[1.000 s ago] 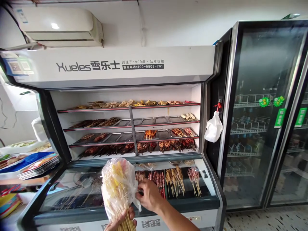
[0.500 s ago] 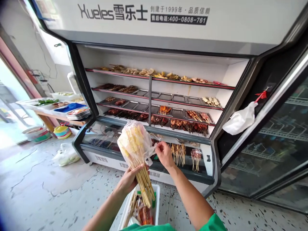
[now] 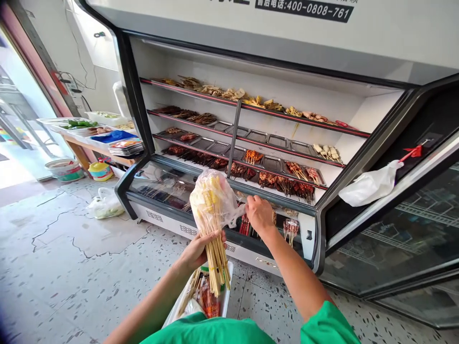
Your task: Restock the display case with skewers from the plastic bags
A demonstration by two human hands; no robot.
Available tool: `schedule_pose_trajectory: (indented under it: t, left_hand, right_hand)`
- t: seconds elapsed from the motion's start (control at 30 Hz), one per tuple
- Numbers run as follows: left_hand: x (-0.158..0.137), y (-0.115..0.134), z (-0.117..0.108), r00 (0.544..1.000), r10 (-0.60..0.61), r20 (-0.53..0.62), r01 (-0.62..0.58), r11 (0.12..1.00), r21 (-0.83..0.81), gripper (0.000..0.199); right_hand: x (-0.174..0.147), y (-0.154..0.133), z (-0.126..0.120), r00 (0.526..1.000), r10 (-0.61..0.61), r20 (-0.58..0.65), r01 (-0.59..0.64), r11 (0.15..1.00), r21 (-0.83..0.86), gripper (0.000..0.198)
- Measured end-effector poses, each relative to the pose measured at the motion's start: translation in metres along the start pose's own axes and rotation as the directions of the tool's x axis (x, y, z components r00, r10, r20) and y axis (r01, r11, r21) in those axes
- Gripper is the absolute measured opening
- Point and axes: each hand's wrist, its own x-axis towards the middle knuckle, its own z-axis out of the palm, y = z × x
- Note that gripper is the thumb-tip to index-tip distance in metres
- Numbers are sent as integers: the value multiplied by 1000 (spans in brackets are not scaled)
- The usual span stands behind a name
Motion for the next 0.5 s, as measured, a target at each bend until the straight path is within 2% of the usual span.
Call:
schedule_pose_trajectory:
  t: [0.03, 0.1, 0.13, 0.2, 0.23, 0.27, 0.3, 0.37, 0.43, 0.5]
  left_hand:
    - [-1, 3, 1, 1000, -20, 18, 20, 999, -28, 34]
    - [-4, 8, 1, 999, -44, 21, 46, 996, -71, 32]
    - [-4, 10, 1, 999, -49, 9, 50, 995, -87, 31]
    - [-4, 13, -2, 999, -48, -11, 47, 993, -106, 30]
    - [-4, 14, -3, 999, -47, -16, 45, 993, -113, 29]
    - [-3, 15, -5, 999, -43, -13, 42, 992, -118, 29]
    - [-3, 16, -8, 999, -43, -4, 42, 992, -121, 28]
    - [-1, 18, -13, 999, -38, 25, 40, 991, -124, 25]
    - [0, 19, -20, 999, -22, 45, 28, 991, -128, 24]
    - [2, 20, -27, 997, -23, 70, 33, 989, -142, 24]
  right_hand:
    - [3, 1, 4, 999, 33, -21, -32, 999, 24, 12]
    - [7, 6, 12, 991, 124, 50, -133, 961, 242, 17]
    - [8, 9, 15, 977, 169, 129, -208, 890, 405, 21]
    - [8, 15, 21, 935, 212, 286, -354, 640, 682, 30]
    - [7, 16, 23, 919, 225, 324, -395, 515, 761, 34]
    - [4, 15, 22, 913, 245, 325, -404, 435, 805, 38]
    - [2, 14, 20, 917, 275, 288, -383, 415, 825, 41]
    - [-4, 9, 11, 933, 336, 126, -288, 493, 821, 42]
    - [-9, 5, -4, 928, 370, -39, -192, 568, 800, 40]
    - [-14, 2, -21, 937, 337, -86, -132, 573, 809, 39]
